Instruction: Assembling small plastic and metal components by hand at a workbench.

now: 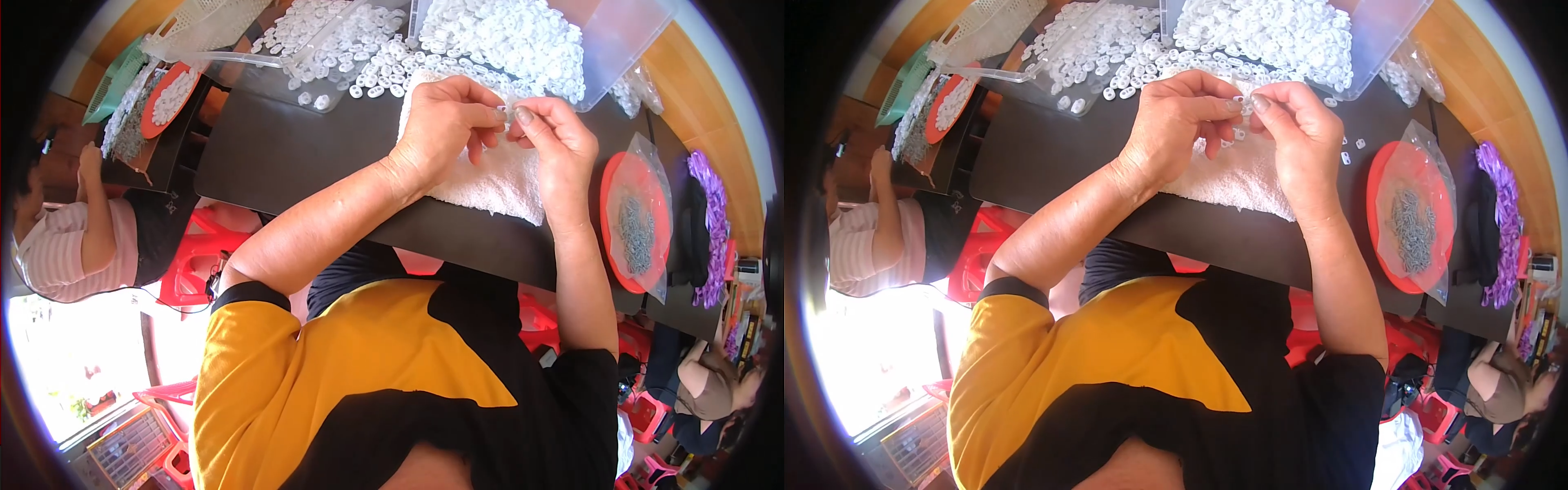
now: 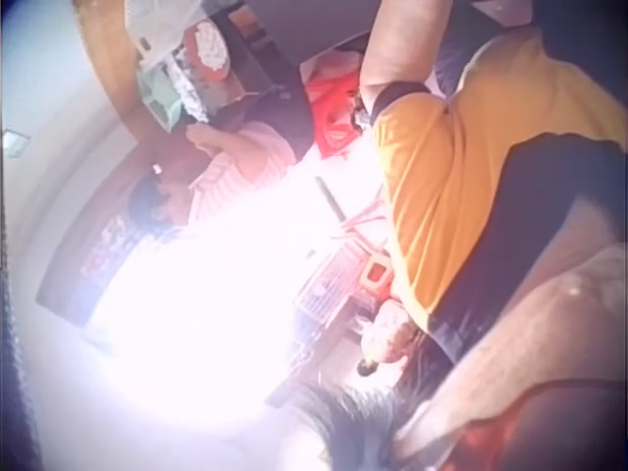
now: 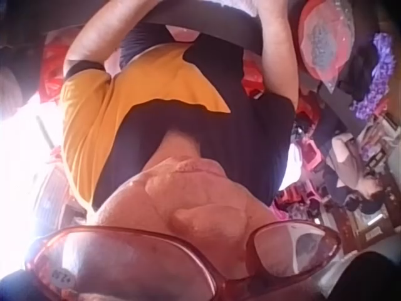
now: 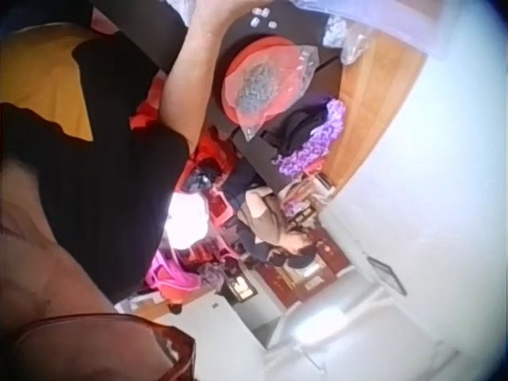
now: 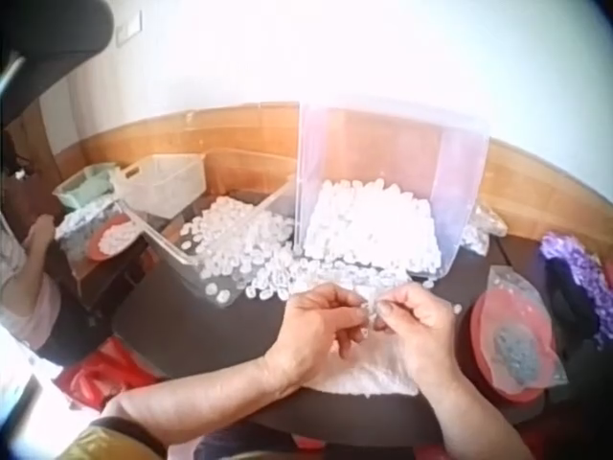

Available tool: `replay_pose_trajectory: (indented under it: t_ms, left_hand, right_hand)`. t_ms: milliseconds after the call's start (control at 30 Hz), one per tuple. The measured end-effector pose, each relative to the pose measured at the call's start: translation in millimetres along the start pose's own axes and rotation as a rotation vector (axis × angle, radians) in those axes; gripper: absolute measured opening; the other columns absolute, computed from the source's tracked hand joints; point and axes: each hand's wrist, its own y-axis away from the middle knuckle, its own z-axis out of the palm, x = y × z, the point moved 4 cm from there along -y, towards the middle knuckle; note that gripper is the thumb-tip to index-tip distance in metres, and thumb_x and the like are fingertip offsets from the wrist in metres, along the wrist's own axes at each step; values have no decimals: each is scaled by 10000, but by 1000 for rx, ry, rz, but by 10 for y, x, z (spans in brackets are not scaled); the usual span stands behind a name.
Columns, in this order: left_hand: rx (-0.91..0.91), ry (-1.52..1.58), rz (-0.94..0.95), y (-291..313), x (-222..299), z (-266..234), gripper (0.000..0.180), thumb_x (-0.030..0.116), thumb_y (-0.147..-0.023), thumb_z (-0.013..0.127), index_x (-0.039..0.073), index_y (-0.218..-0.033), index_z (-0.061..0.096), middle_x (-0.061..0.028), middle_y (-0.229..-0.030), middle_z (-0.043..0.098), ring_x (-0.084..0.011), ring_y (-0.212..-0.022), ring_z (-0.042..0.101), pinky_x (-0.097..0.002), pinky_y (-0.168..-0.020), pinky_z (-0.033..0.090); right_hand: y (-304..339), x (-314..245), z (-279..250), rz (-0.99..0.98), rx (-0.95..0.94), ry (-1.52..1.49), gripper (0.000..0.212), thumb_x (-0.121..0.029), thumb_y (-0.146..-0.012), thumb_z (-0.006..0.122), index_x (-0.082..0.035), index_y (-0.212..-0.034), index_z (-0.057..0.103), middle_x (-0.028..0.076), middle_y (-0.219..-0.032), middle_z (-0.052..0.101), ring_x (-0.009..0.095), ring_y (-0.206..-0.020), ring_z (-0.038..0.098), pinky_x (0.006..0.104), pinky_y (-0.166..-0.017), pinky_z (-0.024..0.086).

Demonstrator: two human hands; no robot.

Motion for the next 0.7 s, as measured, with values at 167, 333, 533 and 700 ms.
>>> replay_pose_trajectory:
  t_ms: [167,333,533,700]
  left_hand:
    - [4,6,-3,14,-1,3,88,19,-850,641,-43,-906,612,-121,-761,653,-152,-597,613,-253,-475,453]
    - [49,56,-28,-3,-27,-50,80,-4,-828,637,-37,-898,616,-116,-747,644,-153,-581,604,-249,-459,435]
    - [36,-14,-32,-6,-16,-85,85,-39,-797,627,-30,-882,631,-96,-727,628,-138,-539,574,-246,-425,399]
    - [2,5,-33,8,-24,-48,97,-32,-796,635,-36,-889,660,-77,-723,621,-129,-539,564,-239,-431,400]
  right_hand:
    - [7,9,9,-5,15,-2,81,-60,-911,635,12,-942,656,27,-779,630,95,-721,593,238,-680,499]
    - [2,24,3,27,-13,-33,93,-72,-911,627,3,-951,664,26,-781,641,95,-721,597,234,-676,476]
    - [-46,18,-55,95,-48,-129,111,-62,-893,625,5,-965,674,35,-782,656,111,-721,614,233,-669,451]
    - [-36,9,-44,88,-84,-143,109,-63,-882,640,2,-962,674,40,-787,662,118,-721,624,235,-669,451]
